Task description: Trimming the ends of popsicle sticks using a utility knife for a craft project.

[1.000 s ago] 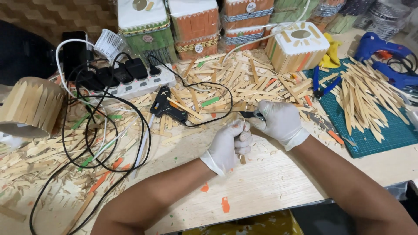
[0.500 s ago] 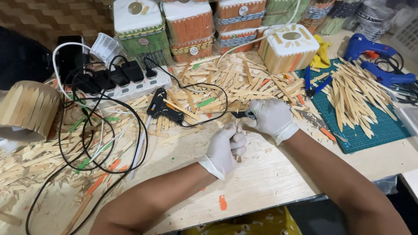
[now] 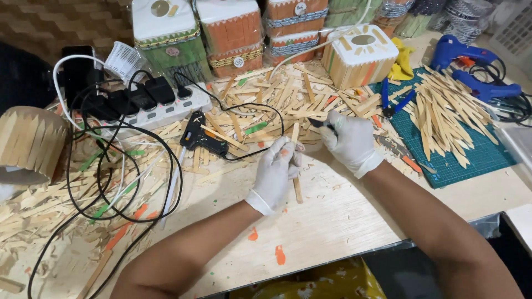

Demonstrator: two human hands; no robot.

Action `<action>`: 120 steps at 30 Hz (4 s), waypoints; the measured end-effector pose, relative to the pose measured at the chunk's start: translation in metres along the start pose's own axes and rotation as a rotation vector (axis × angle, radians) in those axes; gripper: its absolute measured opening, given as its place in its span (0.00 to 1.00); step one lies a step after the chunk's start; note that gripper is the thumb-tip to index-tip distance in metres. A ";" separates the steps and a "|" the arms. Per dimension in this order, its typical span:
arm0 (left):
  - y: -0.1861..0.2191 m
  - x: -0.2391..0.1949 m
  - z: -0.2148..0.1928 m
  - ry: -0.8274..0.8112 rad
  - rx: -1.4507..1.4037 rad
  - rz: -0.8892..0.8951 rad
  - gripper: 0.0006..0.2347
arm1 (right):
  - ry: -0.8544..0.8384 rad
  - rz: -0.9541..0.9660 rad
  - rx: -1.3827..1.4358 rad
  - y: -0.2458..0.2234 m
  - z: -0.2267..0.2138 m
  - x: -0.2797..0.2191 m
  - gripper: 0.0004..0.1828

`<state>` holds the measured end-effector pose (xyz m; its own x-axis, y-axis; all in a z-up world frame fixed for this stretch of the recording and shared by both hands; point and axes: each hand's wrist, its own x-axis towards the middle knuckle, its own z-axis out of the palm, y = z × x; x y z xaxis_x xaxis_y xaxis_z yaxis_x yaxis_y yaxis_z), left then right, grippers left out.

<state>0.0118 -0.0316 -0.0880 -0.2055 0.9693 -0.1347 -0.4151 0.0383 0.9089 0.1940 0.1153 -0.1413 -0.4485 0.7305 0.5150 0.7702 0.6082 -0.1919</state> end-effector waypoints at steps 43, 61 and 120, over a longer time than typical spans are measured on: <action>-0.003 -0.011 0.008 -0.071 -0.292 -0.237 0.07 | 0.047 -0.264 0.201 -0.035 -0.022 -0.008 0.29; -0.002 -0.019 0.009 -0.125 -0.415 -0.322 0.06 | 0.073 -0.346 0.173 -0.022 -0.008 -0.004 0.29; -0.008 0.000 0.001 0.086 -0.052 -0.072 0.07 | 0.164 -0.158 0.186 -0.012 -0.004 -0.015 0.33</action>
<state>0.0156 -0.0314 -0.0948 -0.2477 0.9402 -0.2337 -0.4762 0.0919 0.8745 0.1935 0.0962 -0.1438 -0.4652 0.5718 0.6758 0.5936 0.7678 -0.2410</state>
